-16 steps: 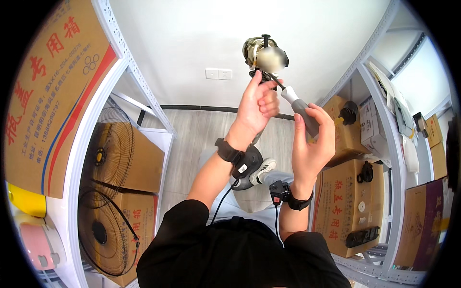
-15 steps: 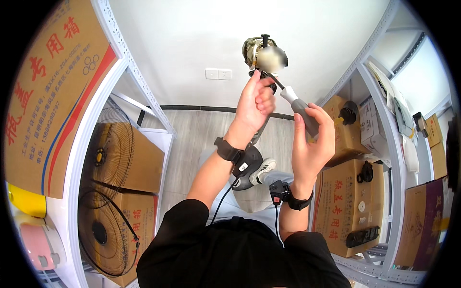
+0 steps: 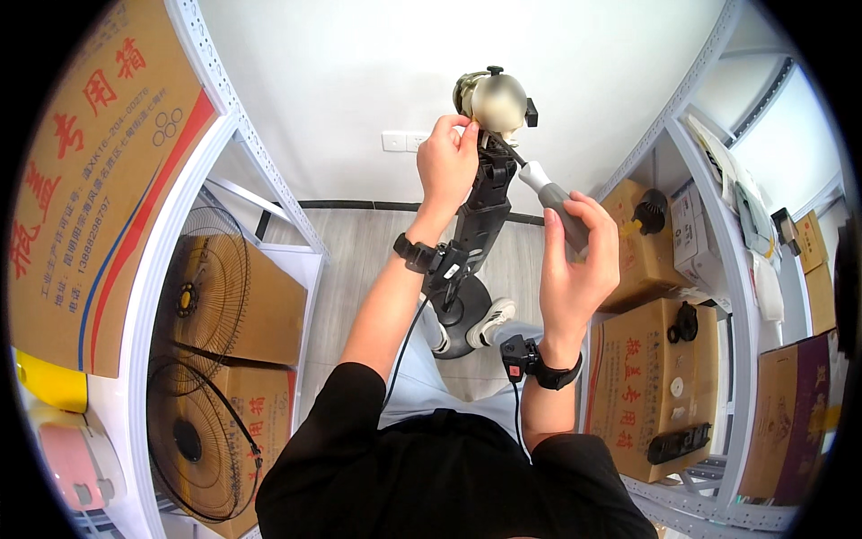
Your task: The person uses a screwdriver to loosen and remove screws from a mechanical part mounted on a stand. They detach a white plastic component, inspect it, and continue adjusting the assembly with the screwdriver.
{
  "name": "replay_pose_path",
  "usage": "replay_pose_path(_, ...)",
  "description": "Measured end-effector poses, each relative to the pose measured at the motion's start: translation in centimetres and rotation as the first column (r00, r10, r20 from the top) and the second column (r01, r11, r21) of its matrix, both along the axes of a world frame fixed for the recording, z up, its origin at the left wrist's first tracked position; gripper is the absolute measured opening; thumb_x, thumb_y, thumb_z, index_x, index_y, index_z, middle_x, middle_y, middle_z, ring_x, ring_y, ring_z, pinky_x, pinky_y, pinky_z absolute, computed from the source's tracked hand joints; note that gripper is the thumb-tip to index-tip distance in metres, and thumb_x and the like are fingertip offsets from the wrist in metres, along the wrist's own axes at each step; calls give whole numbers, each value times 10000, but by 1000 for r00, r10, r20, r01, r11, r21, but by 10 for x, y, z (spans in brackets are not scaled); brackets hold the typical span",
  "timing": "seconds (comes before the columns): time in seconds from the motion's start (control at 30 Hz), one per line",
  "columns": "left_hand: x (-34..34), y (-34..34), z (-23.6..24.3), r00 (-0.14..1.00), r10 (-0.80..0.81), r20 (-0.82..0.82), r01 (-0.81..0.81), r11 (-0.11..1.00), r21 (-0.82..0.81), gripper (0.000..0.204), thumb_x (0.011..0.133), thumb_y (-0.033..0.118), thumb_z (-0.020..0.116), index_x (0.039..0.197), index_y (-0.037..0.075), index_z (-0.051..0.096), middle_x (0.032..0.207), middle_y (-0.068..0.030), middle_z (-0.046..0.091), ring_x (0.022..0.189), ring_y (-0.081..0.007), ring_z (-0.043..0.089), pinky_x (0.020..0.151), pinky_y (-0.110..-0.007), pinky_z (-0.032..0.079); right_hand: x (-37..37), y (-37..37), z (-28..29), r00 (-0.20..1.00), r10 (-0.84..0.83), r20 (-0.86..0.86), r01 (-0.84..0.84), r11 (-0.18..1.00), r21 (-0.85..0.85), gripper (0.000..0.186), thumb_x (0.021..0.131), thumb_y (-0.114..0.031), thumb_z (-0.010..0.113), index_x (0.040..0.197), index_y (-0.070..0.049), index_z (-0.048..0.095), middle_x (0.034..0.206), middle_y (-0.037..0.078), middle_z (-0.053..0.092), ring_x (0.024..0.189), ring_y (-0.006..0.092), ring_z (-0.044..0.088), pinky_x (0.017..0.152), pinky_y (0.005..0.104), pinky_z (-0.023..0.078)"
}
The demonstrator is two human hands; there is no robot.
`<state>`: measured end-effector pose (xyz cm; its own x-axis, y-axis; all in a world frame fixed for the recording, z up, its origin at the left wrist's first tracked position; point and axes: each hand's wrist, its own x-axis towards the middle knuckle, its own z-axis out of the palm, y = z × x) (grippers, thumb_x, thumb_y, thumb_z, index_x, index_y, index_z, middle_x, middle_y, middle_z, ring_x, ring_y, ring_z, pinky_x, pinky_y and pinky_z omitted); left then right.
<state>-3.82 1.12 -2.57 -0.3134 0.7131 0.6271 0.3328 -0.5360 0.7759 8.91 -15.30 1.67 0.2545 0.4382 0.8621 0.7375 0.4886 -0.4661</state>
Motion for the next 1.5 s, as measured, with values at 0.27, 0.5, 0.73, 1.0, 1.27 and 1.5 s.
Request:
replay_pose_path(0.27, -6, 4, 4, 985, 61, -161, -60, 998, 13, 159, 915, 211, 711, 928, 57, 674, 537, -67, 536, 474, -216, 517, 497, -385, 403, -5, 3, -3, 999, -44, -22, 44, 999, -2, 190, 841, -21, 764, 1005, -28, 669, 1087, 141, 700, 966, 282, 690, 815, 364, 559)
replay_pose_path(0.5, -4, 4, 4, 985, 64, -158, -61, 998, 20, 167, 919, 223, 704, 938, 60, 673, 559, -78, 565, 495, -240, 553, 509, -400, 419, -12, 2, 0, 996, -68, 60, 68, 998, 4, 203, 823, -9, 767, 997, -30, 664, 1085, 137, 701, 964, 301, 687, 818, 378, 556)
replay_pose_path(0.73, -3, 3, 5, 988, 50, -143, -52, 999, -4, 163, 918, 219, 702, 935, 60, 672, 555, -81, 561, 491, -236, 551, 508, -399, 417, -17, 0, 2, 996, -74, 56, 74, 997, 11, 207, 815, -1, 767, 991, -33, 662, 1072, 135, 705, 962, 306, 686, 817, 382, 551)
replay_pose_path(1.0, -5, 1, 7, 985, 42, -165, -48, 998, -32, 155, 926, 211, 686, 942, 57, 667, 582, -92, 586, 534, -271, 584, 529, -417, 436, -16, -1, -1, 998, -60, 19, 60, 998, 29, 185, 815, -2, 772, 969, -24, 673, 1060, 139, 708, 952, 295, 688, 823, 372, 551)
replay_pose_path(1.27, -1, -5, 6, 986, 37, -162, -41, 999, -18, 144, 930, 164, 668, 974, 51, 591, 603, -98, 609, 577, -325, 628, 526, -441, 450, -13, -3, 0, 999, -48, 1, 48, 999, 22, 190, 816, -2, 773, 975, -24, 673, 1061, 141, 708, 959, 290, 689, 821, 367, 559)
replay_pose_path(1.5, 8, -10, -3, 968, 165, -191, -138, 979, 147, 213, 854, 97, 728, 999, 92, 573, 599, -54, 577, 531, -265, 591, 495, -396, 433, -9, -5, 1, 999, -41, 13, 40, 999, 28, 194, 815, 0, 773, 981, -25, 675, 1066, 139, 707, 954, 283, 692, 814, 362, 563)
